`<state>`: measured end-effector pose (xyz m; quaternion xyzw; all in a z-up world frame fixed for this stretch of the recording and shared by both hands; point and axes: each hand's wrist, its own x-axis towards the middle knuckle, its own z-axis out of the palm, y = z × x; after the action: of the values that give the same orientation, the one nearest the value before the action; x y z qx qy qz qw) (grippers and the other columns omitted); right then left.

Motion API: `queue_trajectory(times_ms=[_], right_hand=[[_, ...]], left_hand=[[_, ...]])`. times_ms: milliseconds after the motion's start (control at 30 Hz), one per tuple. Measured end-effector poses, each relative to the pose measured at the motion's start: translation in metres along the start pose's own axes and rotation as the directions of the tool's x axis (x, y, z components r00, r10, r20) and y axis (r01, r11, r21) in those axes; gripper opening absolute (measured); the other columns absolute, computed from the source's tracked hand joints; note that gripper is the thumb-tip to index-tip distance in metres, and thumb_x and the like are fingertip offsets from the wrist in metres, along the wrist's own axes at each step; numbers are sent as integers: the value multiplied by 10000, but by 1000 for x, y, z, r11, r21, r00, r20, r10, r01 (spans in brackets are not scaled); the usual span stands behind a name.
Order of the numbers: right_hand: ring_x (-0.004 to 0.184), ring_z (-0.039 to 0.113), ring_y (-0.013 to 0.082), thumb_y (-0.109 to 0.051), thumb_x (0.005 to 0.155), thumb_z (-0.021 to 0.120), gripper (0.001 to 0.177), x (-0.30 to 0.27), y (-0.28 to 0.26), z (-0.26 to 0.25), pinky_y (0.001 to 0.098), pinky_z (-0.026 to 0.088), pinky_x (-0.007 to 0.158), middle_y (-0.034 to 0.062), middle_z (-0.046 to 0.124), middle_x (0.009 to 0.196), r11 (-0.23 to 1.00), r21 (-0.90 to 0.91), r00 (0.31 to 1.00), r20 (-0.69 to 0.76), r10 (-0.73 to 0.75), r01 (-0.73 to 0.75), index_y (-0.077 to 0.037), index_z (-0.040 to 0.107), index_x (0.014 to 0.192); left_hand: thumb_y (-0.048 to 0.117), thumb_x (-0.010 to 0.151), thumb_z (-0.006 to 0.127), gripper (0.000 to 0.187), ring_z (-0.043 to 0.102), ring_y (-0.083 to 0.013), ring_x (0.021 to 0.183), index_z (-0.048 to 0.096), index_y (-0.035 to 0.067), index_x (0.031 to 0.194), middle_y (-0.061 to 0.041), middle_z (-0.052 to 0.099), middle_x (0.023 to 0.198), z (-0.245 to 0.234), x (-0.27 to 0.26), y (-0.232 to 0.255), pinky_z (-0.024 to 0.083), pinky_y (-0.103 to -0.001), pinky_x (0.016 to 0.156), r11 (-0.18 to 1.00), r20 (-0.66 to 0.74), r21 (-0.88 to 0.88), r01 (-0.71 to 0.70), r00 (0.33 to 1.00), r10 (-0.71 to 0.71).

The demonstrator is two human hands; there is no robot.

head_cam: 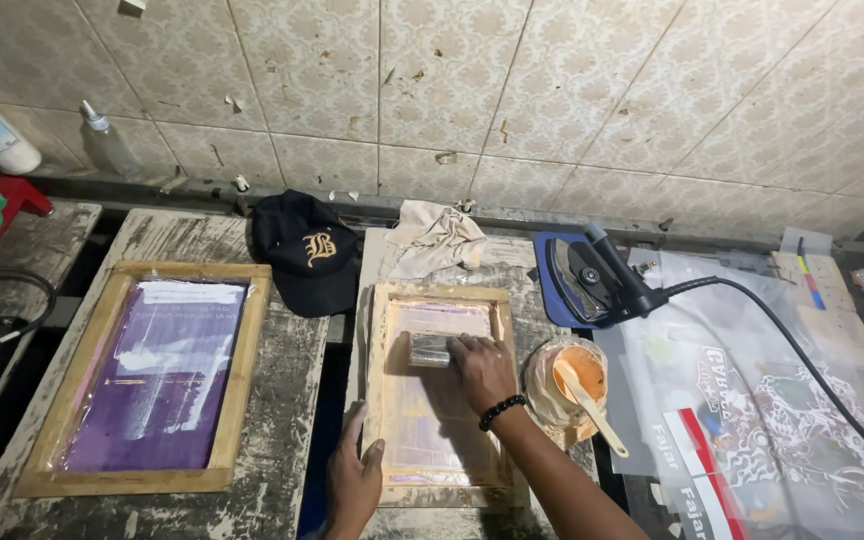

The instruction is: The person uses a squeegee to spread orange ink across a screen printing frame placed over a white t-shirt. They repeatedly pull the squeegee across the screen to ensure even coverage of the ink. At one point, they use a wooden stick to scrape excess ink from the squeegee back into the container.

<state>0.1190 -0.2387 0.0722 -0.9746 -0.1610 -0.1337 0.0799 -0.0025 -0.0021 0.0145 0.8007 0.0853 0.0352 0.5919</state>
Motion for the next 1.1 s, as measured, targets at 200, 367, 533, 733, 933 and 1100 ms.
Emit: queue_trajectory(times_ms=[200, 367, 533, 733, 933, 1100], right_hand=[[1008, 629, 357, -281, 963, 591, 340, -16, -13, 29, 484, 430, 932, 128, 637, 1187, 1000, 6, 986, 164, -5, 5, -106, 582, 1255], [640, 707, 261, -87, 975, 567, 228, -11, -17, -29, 412, 619, 648, 104, 756, 811, 990, 117, 974, 221, 46, -73, -145, 750, 1097], [544, 643, 226, -15, 932, 636, 328, 36, 15, 1, 406, 584, 596, 42, 719, 729, 997, 26, 992, 97, 75, -78, -246, 770, 1121], [581, 683, 240, -60, 901, 564, 249, 32, -10, -22, 609, 79, 1261, 45, 687, 664, 991, 85, 952, 298, 72, -102, -167, 766, 801], [514, 603, 197, -131, 1002, 569, 155, -21, -17, -26, 326, 530, 478, 53, 648, 633, 986, 144, 919, 393, 22, -85, -138, 723, 1017], [931, 710, 342, -189, 951, 613, 223, 12, -3, 3, 518, 545, 844, 123, 752, 1096, 999, -2, 999, 20, 41, -41, -143, 724, 1139]], left_hand=[[455, 943, 472, 683, 334, -248, 1567, 408, 218, 1581, -7, 378, 1684, -26, -4, 23, 340, -450, 1227, 989, 195, -43, 142, 972, -131], [392, 897, 614, 754, 339, -287, 1564, 402, 126, 1570, -99, 377, 1678, -34, -16, 38, 338, -456, 1218, 990, 160, -61, -123, 978, 132], [435, 897, 620, 816, 289, -344, 1573, 343, 95, 1585, -146, 300, 1695, -34, -18, 48, 286, -535, 1239, 961, 193, 25, -274, 945, 264], [497, 855, 651, 829, 304, -316, 1568, 415, 139, 1564, -113, 329, 1692, -35, -16, 44, 333, -512, 1194, 987, 211, 60, -150, 968, 135], [470, 861, 672, 828, 360, -337, 1541, 418, 84, 1548, -165, 370, 1665, -36, -13, 40, 337, -470, 1199, 940, 186, 97, -328, 933, 307], [515, 842, 637, 839, 346, -313, 1550, 423, 120, 1551, -128, 341, 1689, -35, -12, 45, 327, -491, 1184, 969, 190, 91, -231, 959, 211]])
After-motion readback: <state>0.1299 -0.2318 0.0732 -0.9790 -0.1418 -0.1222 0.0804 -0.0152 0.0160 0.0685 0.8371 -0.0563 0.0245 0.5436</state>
